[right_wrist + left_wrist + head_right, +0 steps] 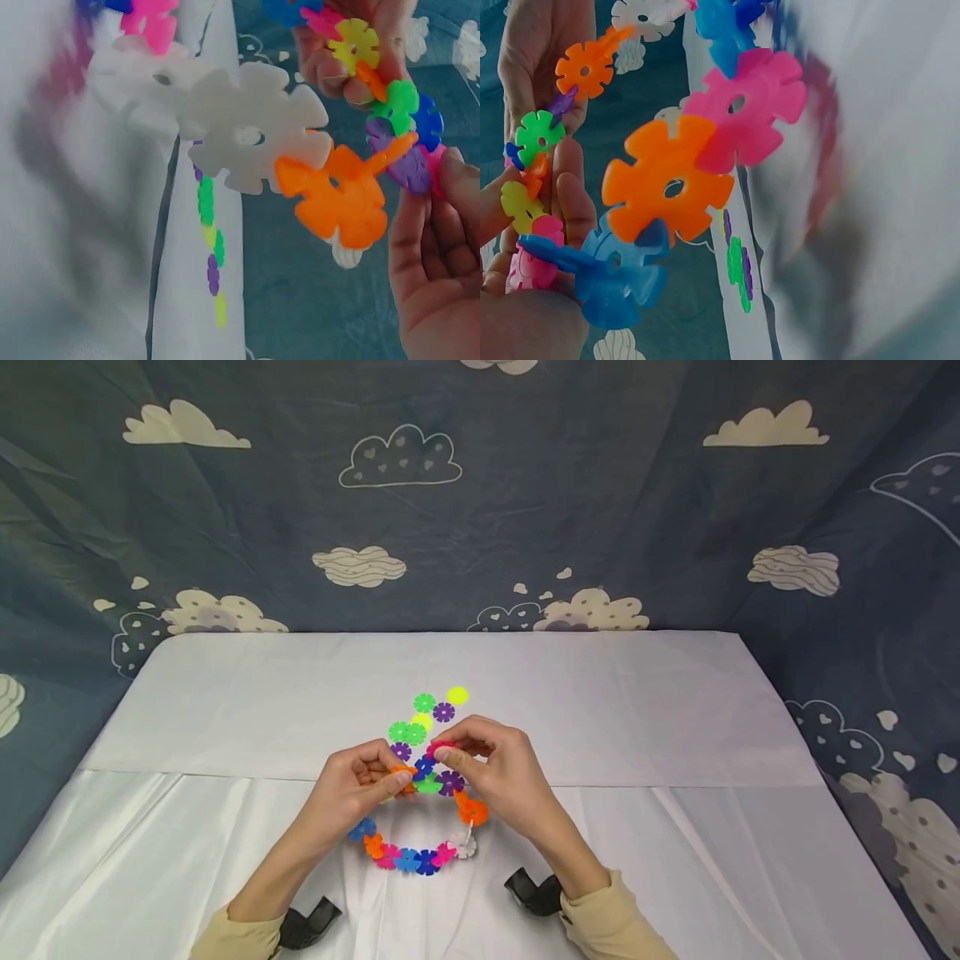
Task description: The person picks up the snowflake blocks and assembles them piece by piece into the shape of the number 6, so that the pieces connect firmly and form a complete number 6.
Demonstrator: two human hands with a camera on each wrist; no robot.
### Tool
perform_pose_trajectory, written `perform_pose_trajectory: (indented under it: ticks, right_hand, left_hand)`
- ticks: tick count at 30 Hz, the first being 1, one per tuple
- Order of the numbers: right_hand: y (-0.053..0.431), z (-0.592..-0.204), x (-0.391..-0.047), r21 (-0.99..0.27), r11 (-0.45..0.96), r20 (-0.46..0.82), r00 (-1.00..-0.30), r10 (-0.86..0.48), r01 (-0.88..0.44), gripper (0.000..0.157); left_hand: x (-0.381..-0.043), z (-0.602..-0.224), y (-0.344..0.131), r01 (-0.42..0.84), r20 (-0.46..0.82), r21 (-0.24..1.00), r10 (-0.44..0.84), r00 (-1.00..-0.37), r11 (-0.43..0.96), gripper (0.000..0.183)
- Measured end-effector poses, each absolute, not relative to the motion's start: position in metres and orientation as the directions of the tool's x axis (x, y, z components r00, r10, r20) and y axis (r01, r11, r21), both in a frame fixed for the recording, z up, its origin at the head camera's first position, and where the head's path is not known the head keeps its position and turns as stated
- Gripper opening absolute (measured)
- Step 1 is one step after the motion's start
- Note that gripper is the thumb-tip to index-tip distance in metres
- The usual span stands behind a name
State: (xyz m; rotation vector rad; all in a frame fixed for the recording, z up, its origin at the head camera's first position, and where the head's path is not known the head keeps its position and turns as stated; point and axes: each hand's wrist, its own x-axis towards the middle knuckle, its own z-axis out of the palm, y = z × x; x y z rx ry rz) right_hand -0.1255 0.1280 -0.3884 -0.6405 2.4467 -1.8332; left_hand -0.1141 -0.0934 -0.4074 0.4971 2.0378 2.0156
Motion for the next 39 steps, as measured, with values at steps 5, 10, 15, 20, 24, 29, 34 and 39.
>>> perform_pose_trajectory:
  ticks: [5,10,15,20,24,29,34,39]
  right_hand:
    - [0.132,-0.389,-0.128,-0.952,0.182,0.163,-0.913,-0.374,-0.244,0.010]
    - [0.131,-0.386,-0.127,-0.946,0.211,0.155,-0.914,-0.375,-0.247,0.008]
    - [0.127,-0.384,-0.124,-0.937,0.227,0.175,-0.921,-0.349,-0.265,0.006]
    - [0.124,-0.386,-0.123,-0.932,0.227,0.198,-0.922,-0.333,-0.282,0.005]
    - [0.124,-0.387,-0.124,-0.936,0.224,0.191,-0.927,-0.322,-0.271,0.006]
    - [0.121,-0.395,-0.126,-0.949,0.206,0.177,-0.945,-0.275,-0.238,0.013]
    - [0.118,-0.403,-0.127,-0.957,0.178,0.173,-0.944,-0.280,-0.228,0.023]
    - [0.119,-0.403,-0.129,-0.957,0.186,0.172,-0.952,-0.253,-0.223,0.026]
  left_hand:
    - [-0.114,-0.408,-0.093,0.064,0.052,0.998,0.403,-0.914,0.014,0.012]
    - [-0.113,-0.406,-0.092,0.073,0.051,0.997,0.395,-0.917,0.039,0.013]
    - [-0.112,-0.403,-0.091,0.081,0.058,0.996,0.370,-0.927,0.048,0.012]
    - [-0.110,-0.403,-0.089,0.095,0.069,0.994,0.353,-0.933,0.055,0.012]
    - [-0.110,-0.404,-0.089,0.082,0.064,0.996,0.352,-0.934,0.035,0.011]
    - [-0.113,-0.408,-0.090,0.002,0.019,0.999,0.364,-0.931,-0.047,0.012]
    - [-0.118,-0.412,-0.093,-0.055,-0.028,0.996,0.347,-0.937,-0.068,0.011]
    - [-0.121,-0.414,-0.097,-0.071,-0.046,0.995,0.323,-0.945,-0.066,0.010]
